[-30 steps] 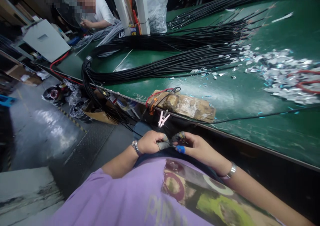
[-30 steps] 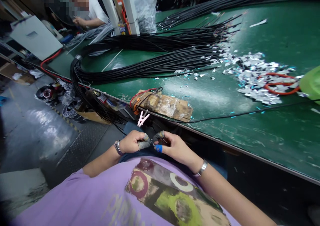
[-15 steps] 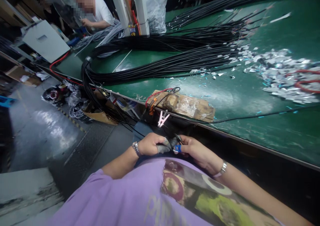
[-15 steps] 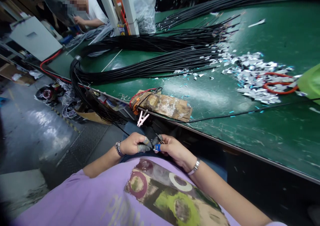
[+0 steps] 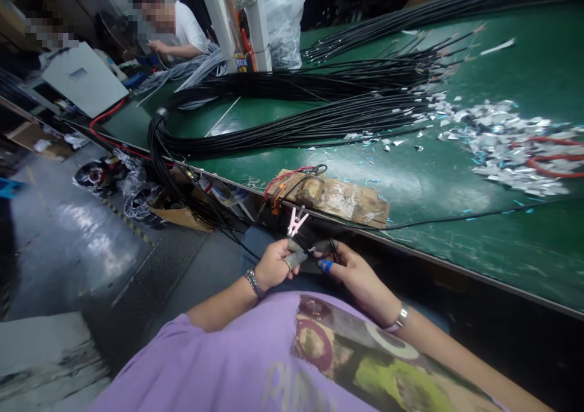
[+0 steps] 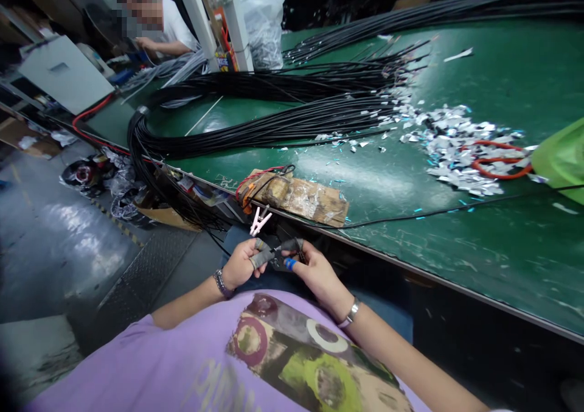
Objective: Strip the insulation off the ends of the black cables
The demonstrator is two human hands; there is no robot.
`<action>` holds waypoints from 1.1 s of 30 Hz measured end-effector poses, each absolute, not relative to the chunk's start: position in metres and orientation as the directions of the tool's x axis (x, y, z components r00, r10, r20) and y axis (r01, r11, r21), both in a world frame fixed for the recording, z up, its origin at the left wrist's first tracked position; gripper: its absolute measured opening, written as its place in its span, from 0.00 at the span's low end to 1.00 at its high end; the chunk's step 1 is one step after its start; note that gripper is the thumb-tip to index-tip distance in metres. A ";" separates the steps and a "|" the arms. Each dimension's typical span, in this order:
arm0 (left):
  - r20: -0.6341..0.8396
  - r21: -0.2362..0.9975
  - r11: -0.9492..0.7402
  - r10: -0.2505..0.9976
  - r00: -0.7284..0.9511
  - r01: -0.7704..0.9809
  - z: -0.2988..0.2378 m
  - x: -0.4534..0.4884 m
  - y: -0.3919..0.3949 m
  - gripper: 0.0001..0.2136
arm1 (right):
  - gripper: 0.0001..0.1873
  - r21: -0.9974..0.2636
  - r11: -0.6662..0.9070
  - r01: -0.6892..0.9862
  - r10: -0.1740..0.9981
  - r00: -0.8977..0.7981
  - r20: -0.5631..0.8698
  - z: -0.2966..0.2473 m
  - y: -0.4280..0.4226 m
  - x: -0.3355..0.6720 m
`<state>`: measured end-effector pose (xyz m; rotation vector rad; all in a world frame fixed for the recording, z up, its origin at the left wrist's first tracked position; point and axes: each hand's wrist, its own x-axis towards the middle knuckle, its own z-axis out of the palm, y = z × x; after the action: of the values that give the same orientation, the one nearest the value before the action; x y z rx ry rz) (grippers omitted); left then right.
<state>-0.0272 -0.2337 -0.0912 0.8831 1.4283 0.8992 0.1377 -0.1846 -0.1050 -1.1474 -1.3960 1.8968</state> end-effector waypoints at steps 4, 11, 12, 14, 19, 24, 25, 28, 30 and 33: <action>-0.434 0.900 0.435 0.900 -0.029 0.029 -0.091 -0.025 -0.235 0.16 | 0.17 -0.994 -0.075 0.083 0.879 -0.466 -0.105 -0.109 -0.183 0.141; -0.448 0.893 0.447 0.894 0.007 0.060 -0.094 -0.024 -0.237 0.16 | 0.14 -0.998 -0.062 0.013 0.888 -0.456 -0.061 -0.113 -0.184 0.137; -0.451 0.891 0.450 0.892 0.010 0.059 -0.093 -0.024 -0.237 0.16 | 0.14 -0.998 -0.066 0.011 0.888 -0.455 -0.064 -0.113 -0.184 0.137; -0.459 0.888 0.458 0.888 0.016 0.052 -0.092 -0.024 -0.236 0.18 | 0.14 -0.997 -0.074 0.009 0.887 -0.456 -0.070 -0.114 -0.183 0.137; -0.494 0.869 0.493 0.868 0.040 0.039 -0.090 -0.024 -0.234 0.19 | 0.12 -0.996 -0.063 0.071 0.901 -0.426 -0.087 -0.112 -0.182 0.138; -0.580 0.814 0.569 0.788 0.209 0.115 -0.088 -0.027 -0.230 0.19 | 0.09 -0.989 -0.055 0.140 0.912 -0.396 -0.107 -0.107 -0.184 0.137; -0.591 0.806 0.580 0.774 0.230 0.117 -0.087 -0.028 -0.229 0.19 | 0.08 -0.988 -0.055 0.148 0.914 -0.390 -0.110 -0.107 -0.184 0.137; -0.597 0.791 0.610 0.755 0.271 0.045 -0.087 -0.029 -0.224 0.19 | 0.07 -0.983 -0.044 0.178 0.923 -0.370 -0.108 -0.105 -0.184 0.136; -0.599 0.771 0.636 0.737 0.313 -0.024 -0.088 -0.029 -0.221 0.20 | 0.07 -0.978 -0.016 0.206 0.931 -0.354 -0.090 -0.105 -0.183 0.136; -0.612 0.732 0.675 0.712 0.344 -0.095 -0.089 -0.029 -0.219 0.19 | 0.06 -0.961 0.053 0.272 0.938 -0.345 -0.046 -0.102 -0.183 0.137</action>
<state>-0.0285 -0.2188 -0.0892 0.6610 1.1046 0.5768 0.1372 -0.1830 -0.1016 -1.2235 -1.6907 1.3197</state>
